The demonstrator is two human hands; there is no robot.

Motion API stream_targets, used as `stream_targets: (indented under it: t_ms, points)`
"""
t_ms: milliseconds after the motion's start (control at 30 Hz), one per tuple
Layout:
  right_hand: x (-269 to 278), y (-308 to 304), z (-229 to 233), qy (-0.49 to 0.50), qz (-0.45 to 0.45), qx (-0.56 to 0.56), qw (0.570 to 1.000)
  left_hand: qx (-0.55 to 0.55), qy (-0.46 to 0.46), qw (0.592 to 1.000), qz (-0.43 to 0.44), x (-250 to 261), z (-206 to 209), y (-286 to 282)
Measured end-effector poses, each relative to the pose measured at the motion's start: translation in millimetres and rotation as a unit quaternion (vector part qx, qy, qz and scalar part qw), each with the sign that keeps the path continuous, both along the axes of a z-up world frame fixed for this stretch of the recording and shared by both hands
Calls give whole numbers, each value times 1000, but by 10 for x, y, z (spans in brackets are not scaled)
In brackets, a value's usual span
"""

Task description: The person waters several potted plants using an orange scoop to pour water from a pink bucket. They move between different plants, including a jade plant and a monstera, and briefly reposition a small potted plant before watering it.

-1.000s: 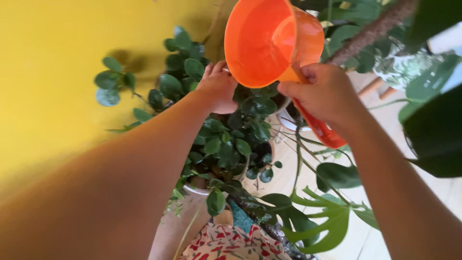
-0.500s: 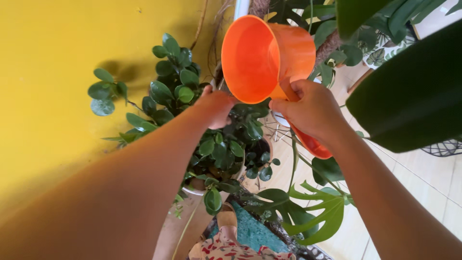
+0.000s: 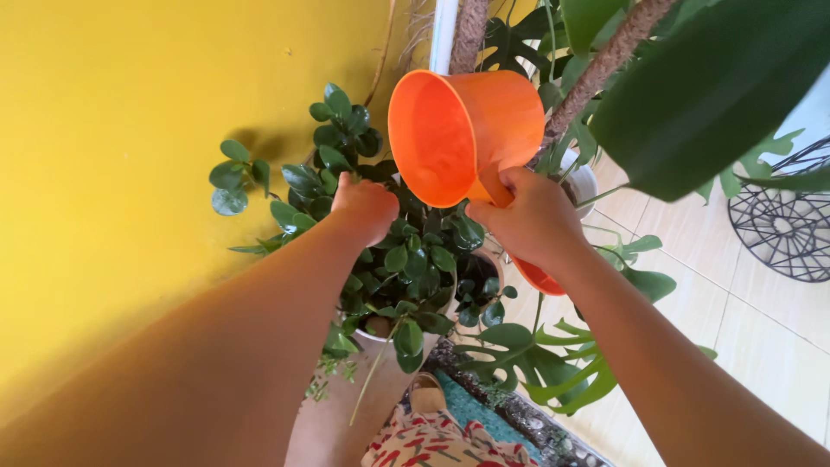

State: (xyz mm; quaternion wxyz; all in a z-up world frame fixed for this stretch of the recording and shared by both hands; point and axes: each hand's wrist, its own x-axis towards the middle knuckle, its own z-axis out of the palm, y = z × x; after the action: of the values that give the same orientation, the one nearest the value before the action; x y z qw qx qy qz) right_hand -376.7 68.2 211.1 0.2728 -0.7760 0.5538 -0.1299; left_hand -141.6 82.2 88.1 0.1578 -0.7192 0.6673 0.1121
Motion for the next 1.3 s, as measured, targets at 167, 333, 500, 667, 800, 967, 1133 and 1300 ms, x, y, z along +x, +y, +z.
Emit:
stream_targets:
  t_ms: [167,333,500,667,800,967,1133,1300]
  points:
    - [31,29,-87,2,-4,8,1000,53,-35,998,-23,86,88,214]
    - [12,-105,-180,1,45,-133,990,104,-51,992,-58,73,222,575]
    - [-35,-147,-106,-24,6,2,1000,132,-25,991,-11,149,181,866]
    - [-32,70,-25,5,35,-44,998,59,27,997,35,214,-18,996]
    - [64,273,-2,9,77,-105,991,-31,105,992,66,242,-119,969]
    - [87,511,-12,42,99,-94,990,-124,151,977,88,243,-159,918]
    - [-66,599,-33,64,121,-109,985,-119,172,969,131,103,-83,1036]
    - [-432,481,-122,70,162,-162,971,-96,141,971,170,-209,59,1191]
